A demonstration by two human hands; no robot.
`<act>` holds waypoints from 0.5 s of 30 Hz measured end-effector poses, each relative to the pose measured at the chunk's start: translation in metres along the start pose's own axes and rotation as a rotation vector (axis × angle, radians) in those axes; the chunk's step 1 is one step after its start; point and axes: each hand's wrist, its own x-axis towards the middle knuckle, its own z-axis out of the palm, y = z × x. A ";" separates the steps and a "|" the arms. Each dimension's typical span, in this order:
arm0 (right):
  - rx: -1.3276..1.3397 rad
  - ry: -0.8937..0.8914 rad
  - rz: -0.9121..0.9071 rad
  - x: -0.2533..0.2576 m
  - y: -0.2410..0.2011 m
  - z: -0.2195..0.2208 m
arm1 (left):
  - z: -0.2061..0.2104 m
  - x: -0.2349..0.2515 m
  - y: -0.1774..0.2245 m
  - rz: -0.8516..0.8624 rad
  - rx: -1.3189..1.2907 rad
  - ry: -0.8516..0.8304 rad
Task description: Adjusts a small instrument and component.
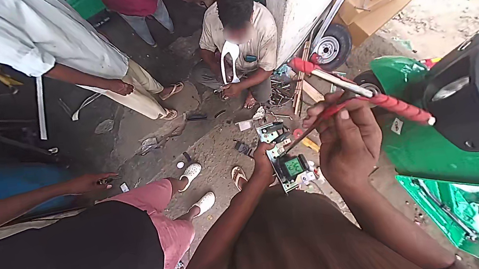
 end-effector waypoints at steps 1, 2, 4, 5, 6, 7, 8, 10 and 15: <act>0.006 -0.007 -0.010 -0.002 0.000 -0.001 | 0.000 0.000 0.001 -0.002 0.005 0.008; -0.011 -0.012 -0.028 -0.003 0.000 -0.002 | 0.000 0.000 0.002 0.000 0.007 0.014; -0.120 -0.018 -0.075 -0.004 -0.002 -0.003 | 0.001 -0.003 0.002 -0.004 0.009 0.031; -0.161 -0.021 -0.097 -0.002 -0.003 -0.004 | 0.002 -0.003 0.003 -0.007 0.013 0.034; -0.184 -0.039 -0.107 0.001 -0.003 -0.006 | 0.002 -0.003 0.004 -0.007 0.016 0.026; -0.206 -0.075 -0.108 0.004 -0.005 -0.009 | 0.001 -0.002 0.004 -0.007 0.016 0.012; -0.202 -0.106 -0.108 0.007 -0.006 -0.010 | 0.000 -0.002 0.004 -0.006 0.014 0.008; -0.170 -0.197 -0.095 0.012 -0.008 -0.012 | 0.002 -0.003 0.005 0.001 0.009 0.021; -0.137 -0.241 -0.045 0.017 -0.011 -0.016 | -0.001 -0.003 0.005 -0.002 0.000 -0.013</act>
